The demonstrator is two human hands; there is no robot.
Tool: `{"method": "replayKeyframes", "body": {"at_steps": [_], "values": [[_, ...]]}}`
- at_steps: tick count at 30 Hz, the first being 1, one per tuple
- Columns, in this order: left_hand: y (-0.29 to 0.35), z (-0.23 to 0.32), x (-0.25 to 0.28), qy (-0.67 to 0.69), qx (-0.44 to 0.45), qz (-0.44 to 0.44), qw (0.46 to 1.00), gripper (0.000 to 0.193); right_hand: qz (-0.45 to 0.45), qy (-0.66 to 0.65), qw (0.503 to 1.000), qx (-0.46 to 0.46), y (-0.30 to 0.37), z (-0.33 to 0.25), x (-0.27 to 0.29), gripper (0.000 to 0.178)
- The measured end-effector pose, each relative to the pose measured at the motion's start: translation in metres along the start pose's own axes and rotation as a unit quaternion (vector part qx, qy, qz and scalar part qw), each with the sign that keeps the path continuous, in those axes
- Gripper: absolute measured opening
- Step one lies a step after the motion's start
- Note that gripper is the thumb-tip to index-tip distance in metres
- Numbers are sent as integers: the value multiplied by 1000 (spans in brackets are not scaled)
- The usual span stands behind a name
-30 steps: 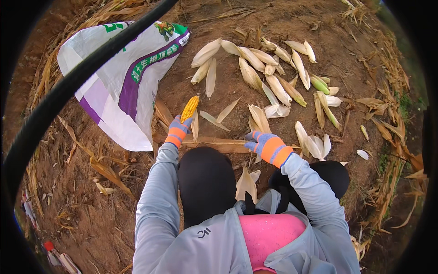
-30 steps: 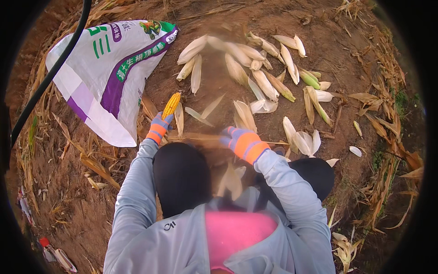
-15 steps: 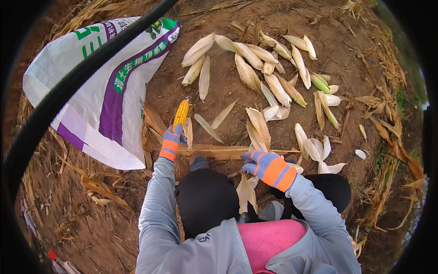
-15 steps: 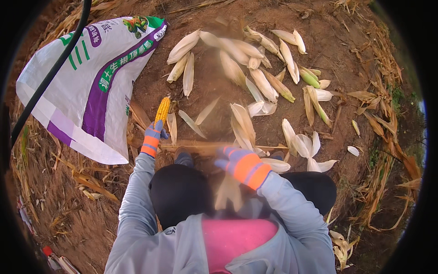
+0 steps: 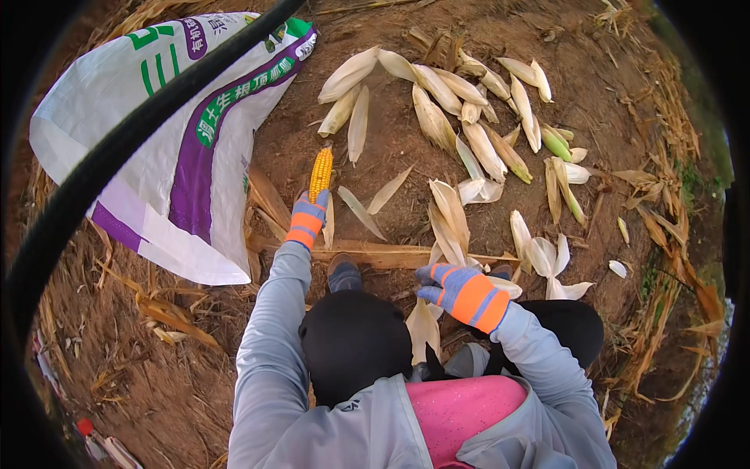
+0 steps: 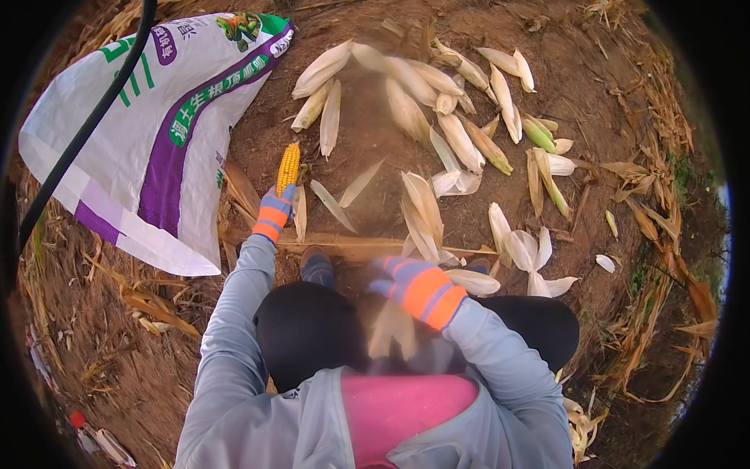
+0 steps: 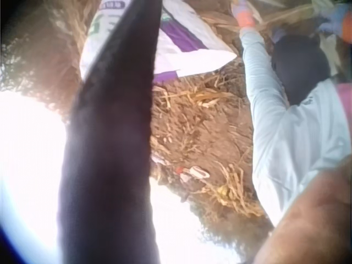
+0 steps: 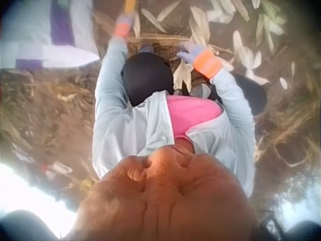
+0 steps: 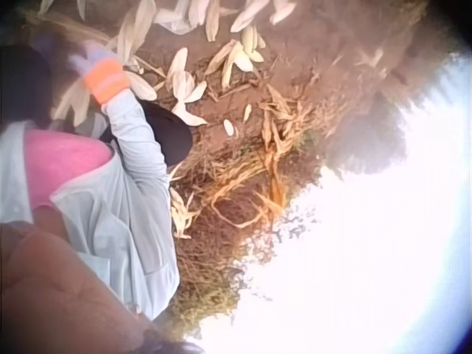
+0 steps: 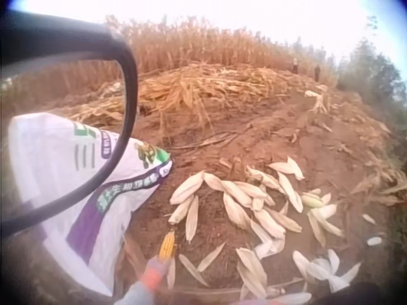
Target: The person sits on the ground and shucks corn cobs by hand, removing the husks and silk. They place the shucked corn into a large white and purple bag and discard the husks onto the ground.
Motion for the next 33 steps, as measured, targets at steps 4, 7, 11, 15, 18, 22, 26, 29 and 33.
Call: {"method": "replayKeyframes", "body": {"at_steps": [4, 7, 11, 15, 18, 22, 26, 29, 33], "values": [[-8, -10, -1, -14, 51, -16, 998, 36, 1, 1, 1000, 6, 0, -5, 6, 40], [5, 17, 0, 231, 6, -17, 973, 40, 7, 0, 1000, 6, 2, -8, 10, 40], [1, -80, -36, 80, 179, -69, 978, 44, 0, -9, 1000, 28, 1, -10, 0, 38], [37, -12, -56, 351, 148, -161, 910, 47, 15, -1, 999, 40, 7, -16, 7, 35], [53, 33, -55, 501, 58, -238, 830, 48, 6, -17, 999, 31, 7, -14, 6, 34], [43, -76, -73, 384, 305, -115, 864, 49, 3, -15, 999, 51, 5, -17, 3, 36], [51, -44, -71, 540, 196, -205, 793, 51, 8, 2, 998, 56, 6, -28, 16, 34], [60, 3, -55, 559, 132, -244, 781, 53, 5, -20, 999, 36, 8, -16, 10, 33], [41, -55, -72, 520, 232, -183, 801, 49, -22, -25, 999, 22, 4, -7, -7, 38]]}}
Point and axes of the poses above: each hand's wrist, its own y-axis away from the middle knuckle, its own x-axis out of the back of the hand, z = x × y, the point moved 10 cm from there along -y, towards the middle knuckle, and after that the axes turned 7 degrees about -y, right-handed, at the moved point
